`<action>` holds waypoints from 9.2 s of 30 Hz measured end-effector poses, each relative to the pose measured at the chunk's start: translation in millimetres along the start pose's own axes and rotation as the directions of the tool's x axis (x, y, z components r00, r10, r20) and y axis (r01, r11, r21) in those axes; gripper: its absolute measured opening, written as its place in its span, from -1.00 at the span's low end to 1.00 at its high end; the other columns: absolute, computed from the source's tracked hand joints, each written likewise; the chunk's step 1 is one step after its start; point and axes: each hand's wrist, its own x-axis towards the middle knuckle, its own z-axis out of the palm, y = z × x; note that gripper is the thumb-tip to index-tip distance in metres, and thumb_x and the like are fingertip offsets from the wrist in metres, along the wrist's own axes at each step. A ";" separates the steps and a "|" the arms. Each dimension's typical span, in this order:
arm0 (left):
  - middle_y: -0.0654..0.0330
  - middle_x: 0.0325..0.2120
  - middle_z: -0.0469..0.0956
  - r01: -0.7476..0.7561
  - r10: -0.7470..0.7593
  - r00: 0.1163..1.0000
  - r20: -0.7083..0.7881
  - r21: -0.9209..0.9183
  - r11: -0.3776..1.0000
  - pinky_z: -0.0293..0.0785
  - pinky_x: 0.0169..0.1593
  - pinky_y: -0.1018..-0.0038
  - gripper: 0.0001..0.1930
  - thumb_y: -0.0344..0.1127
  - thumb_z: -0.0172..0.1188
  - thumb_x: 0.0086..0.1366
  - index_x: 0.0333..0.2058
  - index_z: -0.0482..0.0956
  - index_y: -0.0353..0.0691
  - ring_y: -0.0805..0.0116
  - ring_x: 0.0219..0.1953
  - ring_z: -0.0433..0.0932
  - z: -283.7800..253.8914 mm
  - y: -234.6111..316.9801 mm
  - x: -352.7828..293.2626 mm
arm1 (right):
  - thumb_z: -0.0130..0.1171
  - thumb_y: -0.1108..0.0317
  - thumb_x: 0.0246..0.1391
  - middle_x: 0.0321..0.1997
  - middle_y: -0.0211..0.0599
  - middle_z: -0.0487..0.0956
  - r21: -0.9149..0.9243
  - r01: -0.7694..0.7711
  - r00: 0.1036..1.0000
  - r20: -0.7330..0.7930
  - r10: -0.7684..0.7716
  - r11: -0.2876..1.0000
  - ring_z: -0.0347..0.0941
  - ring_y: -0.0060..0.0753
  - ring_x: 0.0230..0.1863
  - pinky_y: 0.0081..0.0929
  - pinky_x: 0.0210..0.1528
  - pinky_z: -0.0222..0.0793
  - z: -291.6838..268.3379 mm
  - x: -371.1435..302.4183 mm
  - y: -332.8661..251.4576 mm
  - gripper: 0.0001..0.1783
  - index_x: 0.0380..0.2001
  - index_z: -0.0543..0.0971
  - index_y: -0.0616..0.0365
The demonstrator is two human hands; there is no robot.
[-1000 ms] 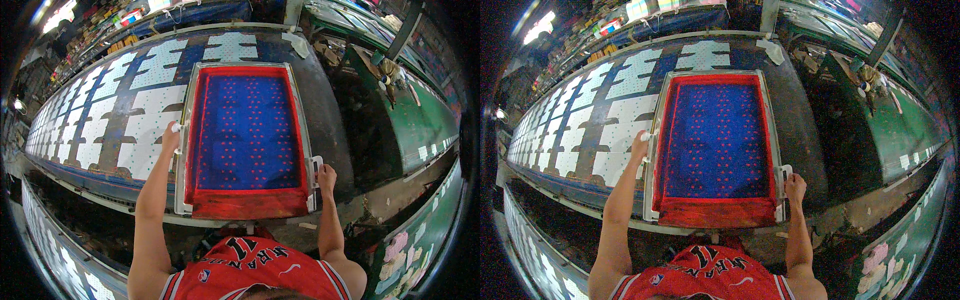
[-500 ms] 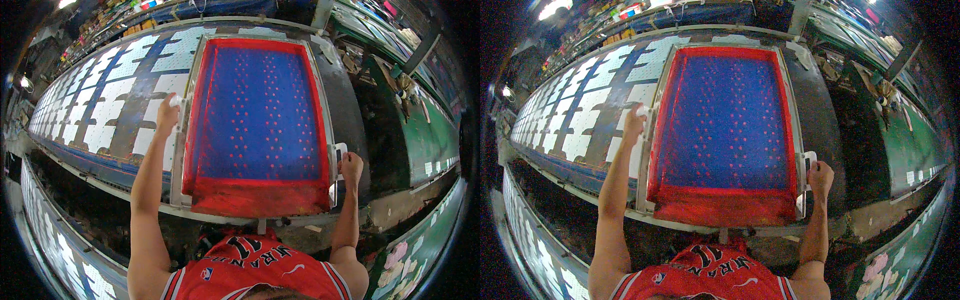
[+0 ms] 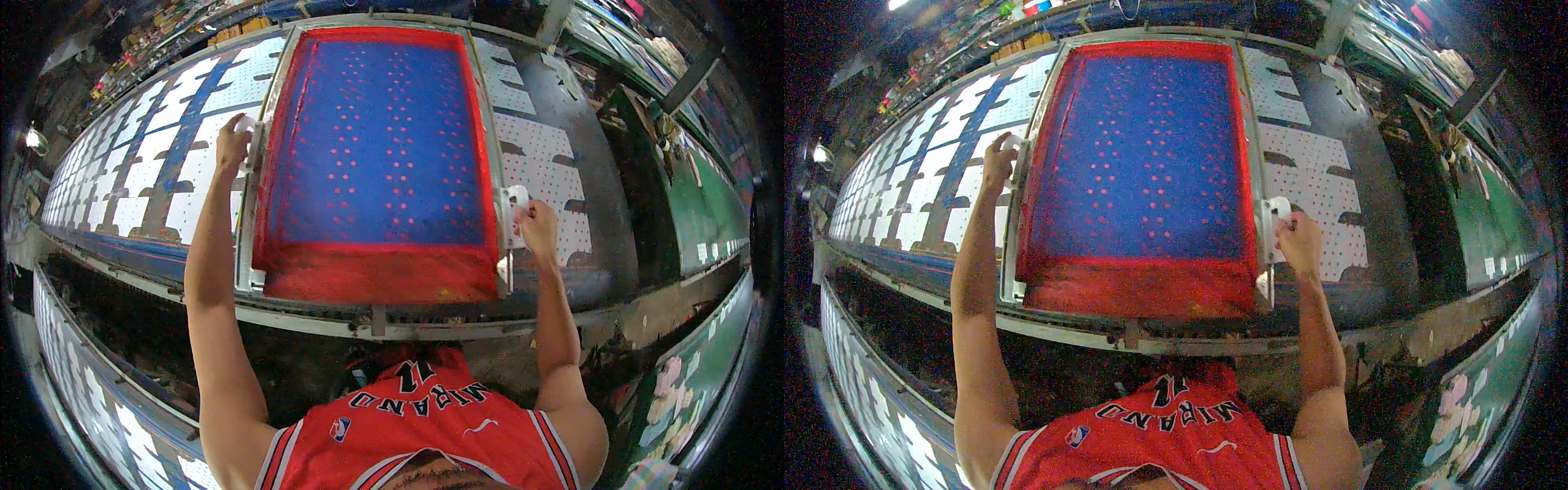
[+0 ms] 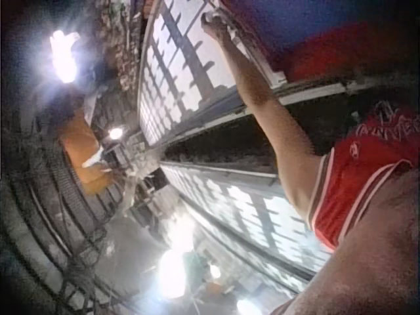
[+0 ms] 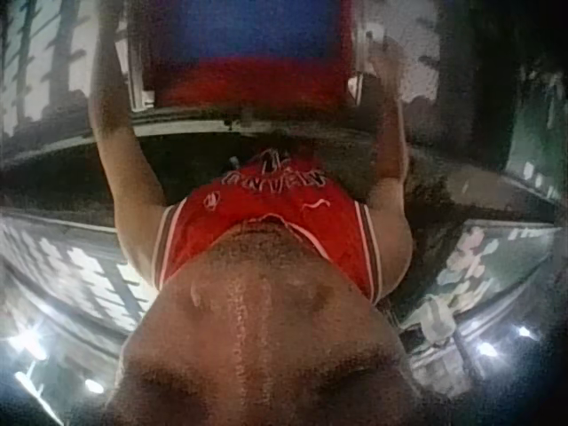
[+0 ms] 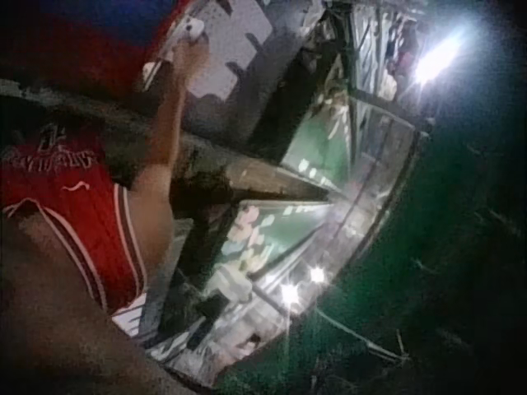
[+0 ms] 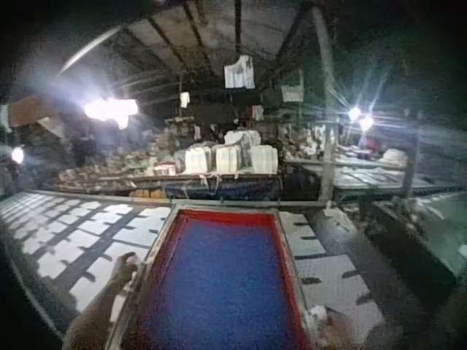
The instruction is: The person repeatedly positions a red-framed screen over a conveyor of white fabric pieces and uses a squeegee to pull red ink across the mesh, depositing a dotted pattern onto each piece as it passes underneath.
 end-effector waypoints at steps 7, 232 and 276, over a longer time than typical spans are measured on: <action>0.11 -0.39 0.67 -0.080 0.081 0.996 -0.023 0.050 0.996 0.45 -0.50 0.43 -0.35 -0.42 0.17 0.08 0.25 0.49 -0.22 0.43 -0.57 0.52 -31.2 -92.4 37.3 | 0.22 0.36 0.16 -0.50 -0.20 0.66 0.018 -0.009 0.999 0.045 0.008 1.000 0.62 -0.35 -0.57 -0.32 -0.41 0.50 89.9 -35.5 -5.1 -0.81 -0.33 0.60 0.32; -0.05 -0.29 0.68 0.028 -0.028 0.999 0.028 -0.027 0.999 0.54 -0.37 0.34 -0.40 -0.44 0.11 0.17 0.25 0.45 -0.18 0.22 -0.44 0.64 -18.0 -140.1 -5.8 | -0.04 0.11 0.41 -0.57 -0.13 0.59 -0.359 -0.123 0.974 -0.221 0.044 0.925 0.56 -0.29 -0.67 -0.29 -0.60 0.43 115.0 -59.3 5.8 -0.54 -0.28 0.61 0.34; 0.08 -0.38 0.65 0.086 -0.079 0.995 0.056 -0.151 0.985 0.28 -0.67 0.52 -0.41 -0.54 0.14 0.19 0.25 0.43 -0.32 0.52 -0.71 0.39 -429.6 -390.4 235.0 | 0.17 0.41 0.19 -0.35 -0.14 0.68 0.246 -0.221 0.957 0.243 0.161 0.944 0.65 -0.36 -0.47 -0.39 -0.44 0.54 512.1 -205.7 -312.3 -0.66 -0.04 0.48 0.42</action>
